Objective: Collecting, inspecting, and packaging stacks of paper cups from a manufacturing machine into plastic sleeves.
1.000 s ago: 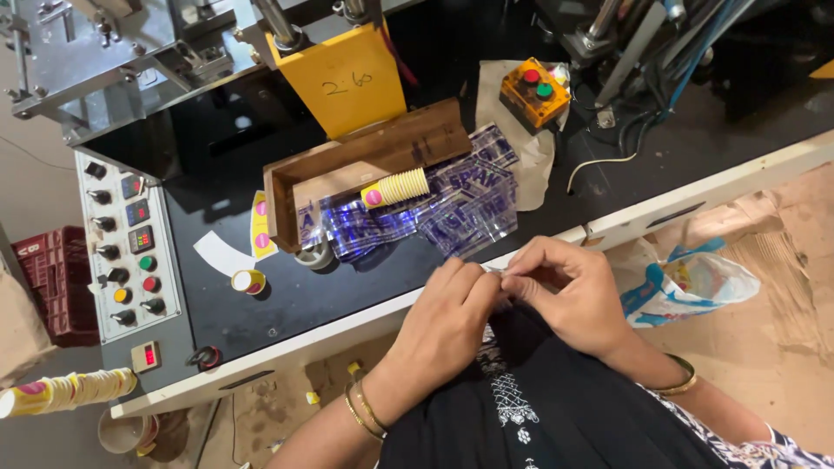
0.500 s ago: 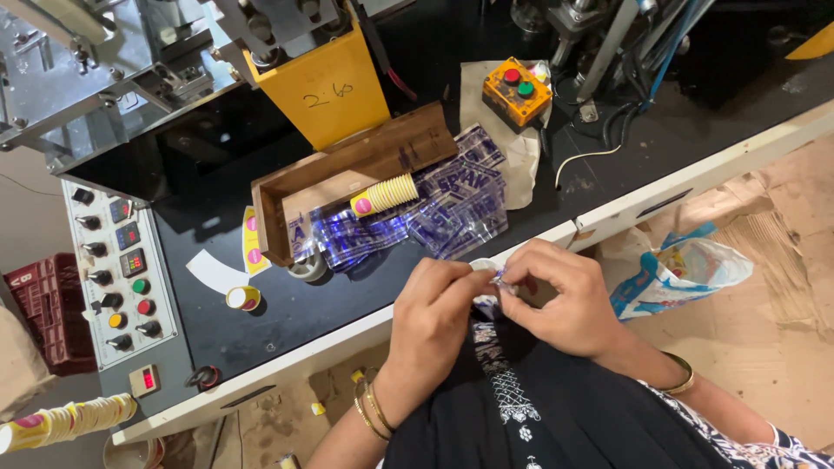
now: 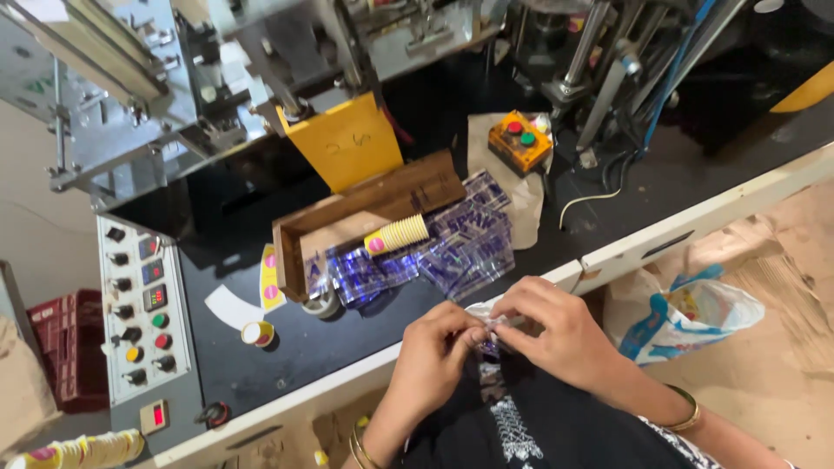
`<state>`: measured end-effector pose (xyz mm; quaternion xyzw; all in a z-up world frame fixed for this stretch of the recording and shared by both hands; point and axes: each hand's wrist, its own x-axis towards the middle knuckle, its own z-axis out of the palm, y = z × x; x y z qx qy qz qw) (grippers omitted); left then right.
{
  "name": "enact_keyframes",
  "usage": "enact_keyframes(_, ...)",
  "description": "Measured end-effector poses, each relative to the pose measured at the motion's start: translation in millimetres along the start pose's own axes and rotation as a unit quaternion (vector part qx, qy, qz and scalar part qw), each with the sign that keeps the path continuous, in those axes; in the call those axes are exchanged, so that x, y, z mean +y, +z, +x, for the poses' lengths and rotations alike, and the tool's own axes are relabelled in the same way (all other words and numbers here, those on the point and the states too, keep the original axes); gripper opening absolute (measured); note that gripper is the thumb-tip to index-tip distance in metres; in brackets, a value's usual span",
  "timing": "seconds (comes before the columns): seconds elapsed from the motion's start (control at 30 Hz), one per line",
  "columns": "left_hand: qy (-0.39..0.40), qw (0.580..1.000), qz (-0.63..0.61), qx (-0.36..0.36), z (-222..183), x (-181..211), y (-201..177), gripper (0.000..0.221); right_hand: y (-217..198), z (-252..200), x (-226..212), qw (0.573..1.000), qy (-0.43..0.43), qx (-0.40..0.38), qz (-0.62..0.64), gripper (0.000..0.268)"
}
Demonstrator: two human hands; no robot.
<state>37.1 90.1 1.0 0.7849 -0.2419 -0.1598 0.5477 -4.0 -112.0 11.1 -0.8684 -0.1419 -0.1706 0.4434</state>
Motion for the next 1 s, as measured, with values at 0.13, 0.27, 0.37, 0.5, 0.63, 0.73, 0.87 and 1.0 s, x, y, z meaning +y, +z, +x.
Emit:
enact_keyframes(0.13, -0.025, 0.995, -0.006, 0.100, 0, -15, 6, 0.012, 1, 2, 4, 0.997, 0.038, -0.057, 0.034, 0.022)
enact_keyframes(0.27, -0.058, 0.992, 0.004, 0.112, 0, -15, 10, 0.014, 11, -1, 10, 0.996, -0.033, -0.087, 0.015, 0.027)
enact_keyframes(0.37, -0.059, 0.990, -0.028, 0.124, -1, -25, 11, 0.010, 10, 2, 11, 0.993, -0.056, -0.101, 0.014, 0.019)
enact_keyframes(0.5, -0.033, 0.980, 0.005, 0.195, -5, -7, -1, 0.011, 0, 3, 14, 0.984, -0.038, -0.164, 0.060, 0.018)
enact_keyframes(0.63, -0.031, 0.957, 0.046, 0.285, -15, 1, -14, 0.012, -7, 2, 17, 0.977, -0.010, -0.192, 0.096, 0.021)
enact_keyframes(0.73, 0.001, 0.980, 0.026, 0.195, -26, 13, -25, 0.026, 0, 2, 20, 0.968, 0.007, -0.209, 0.138, 0.018)
enact_keyframes(0.87, 0.083, 0.990, 0.084, 0.078, -48, 5, -11, 0.064, 24, 10, 19, 0.945, -0.030, -0.273, 0.175, 0.011)
enact_keyframes(1.0, -0.133, 0.958, 0.160, 0.198, -83, -43, 1, 0.046, 29, 29, 23, 0.902, -0.076, -0.391, 0.168, 0.010)
